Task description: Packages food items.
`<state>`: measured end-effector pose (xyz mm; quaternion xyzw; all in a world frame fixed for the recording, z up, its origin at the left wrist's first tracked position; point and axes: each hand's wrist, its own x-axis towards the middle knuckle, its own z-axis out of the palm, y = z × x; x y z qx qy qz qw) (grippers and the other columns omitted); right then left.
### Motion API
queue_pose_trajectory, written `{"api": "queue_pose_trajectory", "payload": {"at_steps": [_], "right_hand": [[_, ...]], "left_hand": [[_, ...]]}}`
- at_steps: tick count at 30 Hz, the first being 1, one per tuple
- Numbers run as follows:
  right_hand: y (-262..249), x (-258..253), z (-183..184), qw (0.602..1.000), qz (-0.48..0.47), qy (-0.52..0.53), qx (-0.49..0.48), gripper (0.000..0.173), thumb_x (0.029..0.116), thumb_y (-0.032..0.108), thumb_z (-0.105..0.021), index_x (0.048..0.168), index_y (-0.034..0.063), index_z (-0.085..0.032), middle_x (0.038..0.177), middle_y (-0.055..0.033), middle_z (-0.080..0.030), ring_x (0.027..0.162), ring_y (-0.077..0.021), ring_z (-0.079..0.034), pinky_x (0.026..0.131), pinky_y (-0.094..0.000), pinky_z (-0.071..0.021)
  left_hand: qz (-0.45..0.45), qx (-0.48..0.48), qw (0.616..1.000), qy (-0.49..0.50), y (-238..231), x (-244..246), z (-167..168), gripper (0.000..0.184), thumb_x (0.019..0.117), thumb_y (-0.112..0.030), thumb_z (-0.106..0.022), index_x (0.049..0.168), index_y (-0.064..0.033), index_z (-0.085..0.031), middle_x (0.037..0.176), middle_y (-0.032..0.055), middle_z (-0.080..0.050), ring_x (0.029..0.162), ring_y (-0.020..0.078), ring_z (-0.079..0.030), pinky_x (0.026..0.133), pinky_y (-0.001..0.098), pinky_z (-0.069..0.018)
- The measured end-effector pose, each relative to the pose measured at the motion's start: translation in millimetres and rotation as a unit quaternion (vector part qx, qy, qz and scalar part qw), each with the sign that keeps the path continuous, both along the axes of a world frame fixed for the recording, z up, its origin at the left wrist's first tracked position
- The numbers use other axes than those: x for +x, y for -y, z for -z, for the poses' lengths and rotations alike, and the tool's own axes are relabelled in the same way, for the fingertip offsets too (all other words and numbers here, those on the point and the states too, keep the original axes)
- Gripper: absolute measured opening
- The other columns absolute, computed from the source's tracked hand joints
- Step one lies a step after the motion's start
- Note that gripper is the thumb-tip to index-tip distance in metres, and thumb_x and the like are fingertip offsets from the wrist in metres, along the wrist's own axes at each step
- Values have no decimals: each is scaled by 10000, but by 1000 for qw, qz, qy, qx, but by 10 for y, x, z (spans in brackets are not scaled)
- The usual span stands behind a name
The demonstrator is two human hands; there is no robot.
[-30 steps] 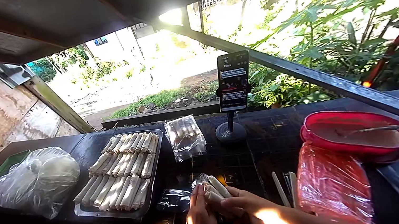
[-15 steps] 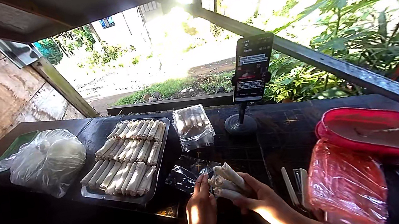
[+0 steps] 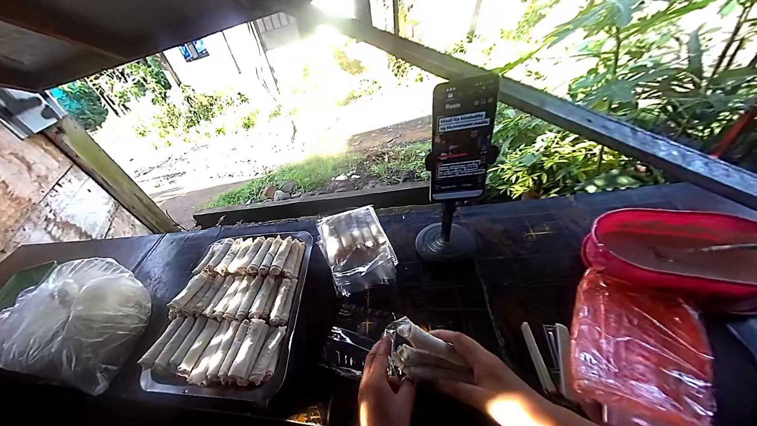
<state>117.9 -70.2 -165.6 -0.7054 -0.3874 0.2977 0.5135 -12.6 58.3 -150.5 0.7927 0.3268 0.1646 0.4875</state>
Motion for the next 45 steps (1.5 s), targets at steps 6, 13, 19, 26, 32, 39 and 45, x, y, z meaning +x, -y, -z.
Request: {"api": "queue_pose_trajectory", "payload": {"at_steps": [6,13,19,26,32,39,45], "right_hand": [[17,63,86,966,3,242,89,534,866,115,-754,1366,16,-594,1296,-212,-627,1146,-278,-665,961,-390,-569],[31,45,187,911,-6,410,53,450,863,119,-741,1310,96,-693,1252,-249,-654,938,-372,-722,767,-459,-621],[32,5,-61,984,15,175,-42,469,941,137,-693,1383,13,-593,1272,-197,-626,1075,-249,-680,923,-371,-573],[53,88,-213,934,44,-349,-65,377,1021,126,-597,1379,35,-523,955,-101,-693,646,-148,-672,573,-278,-574],[-56,-91,-306,924,43,-378,-42,383,1051,64,-526,1427,27,-464,1071,-108,-697,886,-159,-728,804,-319,-618],[-87,-53,-216,973,36,-220,-60,426,990,35,-613,1399,10,-494,1140,-120,-662,873,-122,-691,774,-281,-587],[-107,-163,-246,926,72,-371,1,370,1026,52,-570,1387,6,-503,1059,-121,-718,879,-172,-737,797,-320,-623]], "left_hand": [[-2,0,1000,18,51,42,-81,629,869,67,-622,1483,-1,-506,1507,207,-476,713,86,-572,652,247,-499],[-11,249,968,19,231,131,-20,540,824,124,-628,1362,74,-611,1388,261,-610,984,339,-747,790,435,-613],[24,467,883,44,331,187,173,398,834,63,-661,1222,5,-732,1267,127,-722,916,236,-773,709,339,-624],[39,468,882,44,183,-42,362,491,814,89,-656,1292,-12,-701,1357,106,-679,815,220,-760,656,326,-605],[42,469,880,64,303,52,312,442,845,46,-657,1286,30,-686,1351,127,-679,894,227,-767,690,324,-610],[41,438,895,70,333,51,314,464,824,107,-613,1278,44,-687,1333,154,-685,1044,251,-754,793,347,-619],[44,388,919,54,305,28,278,501,831,95,-638,1329,44,-651,1380,167,-652,1053,301,-749,779,410,-624]]}}
